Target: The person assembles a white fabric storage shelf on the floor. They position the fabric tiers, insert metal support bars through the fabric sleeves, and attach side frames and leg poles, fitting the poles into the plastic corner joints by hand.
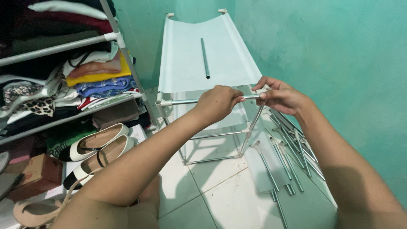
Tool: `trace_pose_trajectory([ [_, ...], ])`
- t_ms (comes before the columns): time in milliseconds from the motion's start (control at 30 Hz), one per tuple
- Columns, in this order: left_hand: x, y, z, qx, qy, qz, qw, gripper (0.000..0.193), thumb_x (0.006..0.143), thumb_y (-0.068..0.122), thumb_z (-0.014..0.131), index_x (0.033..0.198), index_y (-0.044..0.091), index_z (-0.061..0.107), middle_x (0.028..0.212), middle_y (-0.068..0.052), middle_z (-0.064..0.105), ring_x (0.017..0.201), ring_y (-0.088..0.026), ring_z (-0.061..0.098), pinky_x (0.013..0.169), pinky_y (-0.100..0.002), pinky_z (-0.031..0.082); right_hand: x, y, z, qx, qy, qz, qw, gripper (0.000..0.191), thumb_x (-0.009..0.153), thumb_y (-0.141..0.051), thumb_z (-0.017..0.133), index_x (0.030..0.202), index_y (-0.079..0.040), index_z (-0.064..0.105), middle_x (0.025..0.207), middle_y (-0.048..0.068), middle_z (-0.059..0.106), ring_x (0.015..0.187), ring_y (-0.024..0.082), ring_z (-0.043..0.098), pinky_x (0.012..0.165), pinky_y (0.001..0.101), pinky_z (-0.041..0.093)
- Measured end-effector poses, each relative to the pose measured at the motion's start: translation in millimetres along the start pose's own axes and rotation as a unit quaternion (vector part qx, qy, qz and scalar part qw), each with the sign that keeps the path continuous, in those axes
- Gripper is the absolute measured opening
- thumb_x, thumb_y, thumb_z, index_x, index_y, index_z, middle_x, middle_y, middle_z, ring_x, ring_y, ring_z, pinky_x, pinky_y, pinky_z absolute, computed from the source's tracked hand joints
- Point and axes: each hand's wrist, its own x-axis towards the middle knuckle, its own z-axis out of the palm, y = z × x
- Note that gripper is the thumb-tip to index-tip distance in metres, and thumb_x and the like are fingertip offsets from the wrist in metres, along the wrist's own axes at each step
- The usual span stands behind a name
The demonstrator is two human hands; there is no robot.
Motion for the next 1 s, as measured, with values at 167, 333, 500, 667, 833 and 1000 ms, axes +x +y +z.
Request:
trace_pose_trajectory([
  [167,1,0,-1,-0.003,-0.011,-0.015,1.000,0.030,0.097,0.037,0.060,0.105,0.016,0.079,0.087,-0.010,0.076,0.079,-0.034,0.071,0.067,-0.048,0.055,-2,-1,3,-0.004,-0.015,-0.008,1.000,0.030,0.090,-0.005,0.072,0.118,-0.005,0.063,0.106,0.005,0.063,0.097,0.017,0.064,0.092,0.0373,0.050],
  [333,0,1,0,0.005,0.005,0.010,1.000,0.031,0.099,0.036,0.058,0.102,0.013,0.077,0.086,-0.012,0.074,0.081,-0.036,0.070,0.068,-0.049,0.054,-8,-8,19,0.063,0.040,-0.025,0.997,0.041,0.095,-0.019,0.061,0.135,-0.015,0.057,0.101,0.009,0.067,0.086,0.022,0.068,0.085,0.0439,0.055],
  [500,3,7,10,0.016,-0.002,-0.032,0.999,0.034,0.099,0.040,0.058,0.104,0.010,0.073,0.091,-0.010,0.075,0.084,-0.033,0.072,0.071,-0.048,0.056,5,-15,20,0.025,0.195,0.002,0.981,0.032,0.100,-0.032,0.056,0.124,-0.010,0.057,0.097,0.012,0.068,0.086,0.026,0.070,0.077,0.0461,0.058],
  [667,17,16,20,0.016,0.037,-0.019,0.999,0.040,0.094,0.046,0.061,0.112,0.011,0.071,0.099,-0.010,0.074,0.085,-0.033,0.072,0.069,-0.048,0.057,20,-13,8,-0.047,0.289,0.053,0.955,0.028,0.101,-0.031,0.064,0.110,-0.004,0.065,0.095,0.005,0.065,0.086,0.018,0.066,0.078,0.0381,0.058],
  [833,29,24,37,0.039,0.030,-0.005,0.999,0.037,0.096,0.043,0.060,0.109,0.011,0.072,0.096,-0.010,0.072,0.083,-0.034,0.072,0.068,-0.049,0.056,24,-7,-1,-0.090,0.312,0.086,0.942,0.020,0.098,-0.026,0.069,0.101,-0.007,0.069,0.088,0.002,0.062,0.078,0.014,0.060,0.068,0.0321,0.053],
  [1000,32,23,52,0.060,0.058,0.019,0.996,0.034,0.099,0.039,0.058,0.102,0.008,0.071,0.091,-0.011,0.070,0.082,-0.033,0.072,0.066,-0.048,0.057,33,-2,-9,-0.029,0.315,0.053,0.947,0.016,0.092,-0.016,0.072,0.096,-0.001,0.070,0.085,0.005,0.064,0.073,0.015,0.060,0.059,0.0310,0.050],
])
